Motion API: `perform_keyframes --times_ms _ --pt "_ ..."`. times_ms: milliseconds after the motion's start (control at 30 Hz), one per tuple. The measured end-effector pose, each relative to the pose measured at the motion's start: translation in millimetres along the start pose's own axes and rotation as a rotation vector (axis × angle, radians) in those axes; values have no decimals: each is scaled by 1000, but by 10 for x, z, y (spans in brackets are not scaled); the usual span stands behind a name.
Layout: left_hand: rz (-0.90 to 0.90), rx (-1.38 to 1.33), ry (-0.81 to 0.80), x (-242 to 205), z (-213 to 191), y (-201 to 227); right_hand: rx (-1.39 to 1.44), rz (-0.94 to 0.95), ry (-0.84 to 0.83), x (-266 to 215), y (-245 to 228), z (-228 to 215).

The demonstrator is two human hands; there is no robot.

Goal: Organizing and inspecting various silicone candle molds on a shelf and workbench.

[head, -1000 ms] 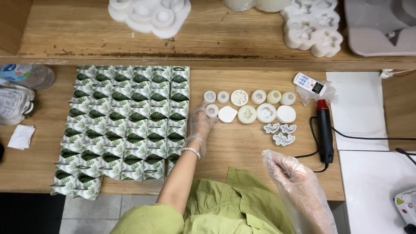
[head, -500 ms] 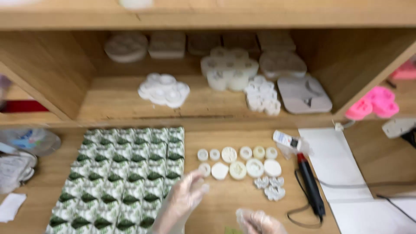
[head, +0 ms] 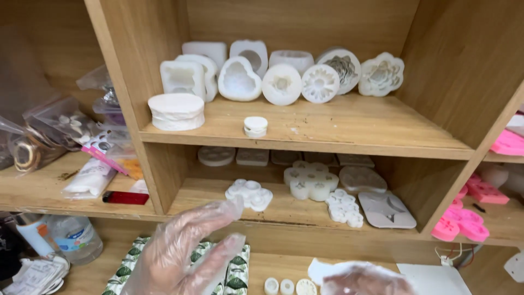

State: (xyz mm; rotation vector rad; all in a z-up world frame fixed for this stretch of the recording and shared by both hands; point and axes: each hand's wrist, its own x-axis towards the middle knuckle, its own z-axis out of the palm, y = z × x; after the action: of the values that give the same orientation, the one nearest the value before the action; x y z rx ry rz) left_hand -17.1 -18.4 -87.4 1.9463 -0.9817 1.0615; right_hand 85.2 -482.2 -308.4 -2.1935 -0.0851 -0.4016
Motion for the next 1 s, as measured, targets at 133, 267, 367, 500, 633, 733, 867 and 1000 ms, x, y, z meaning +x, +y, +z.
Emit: perform_keyframes --times_ms 133,267,367,500,633,733,867,1000 --pt "168 15 84 712 -210 220 -18 -78 95 -664 -3207 -722" --pt "259 23 -50 1474 -320 436 30 -303 407 -281 -4517 -933" --pt "169 210 -164 2030 -139 242 -303 -333 416 373 -4644 -1093" --pt "181 338 -280 2527 274 -226 -384 -272 253 1172 -4352 -1140" --pt "136 467 -418 2697 473 -338 -312 -167 157 1320 -4219 -1058" --pt "149 519 -442 2798 574 -416 -249 -187 131 1321 -4184 -1064" --pt "171 556 -469 2792 687 -396 -229 -113 66 1413 -4104 -1072" --pt "170 572 -484 2810 756 -301 -154 -43 121 1314 -4133 -1060"
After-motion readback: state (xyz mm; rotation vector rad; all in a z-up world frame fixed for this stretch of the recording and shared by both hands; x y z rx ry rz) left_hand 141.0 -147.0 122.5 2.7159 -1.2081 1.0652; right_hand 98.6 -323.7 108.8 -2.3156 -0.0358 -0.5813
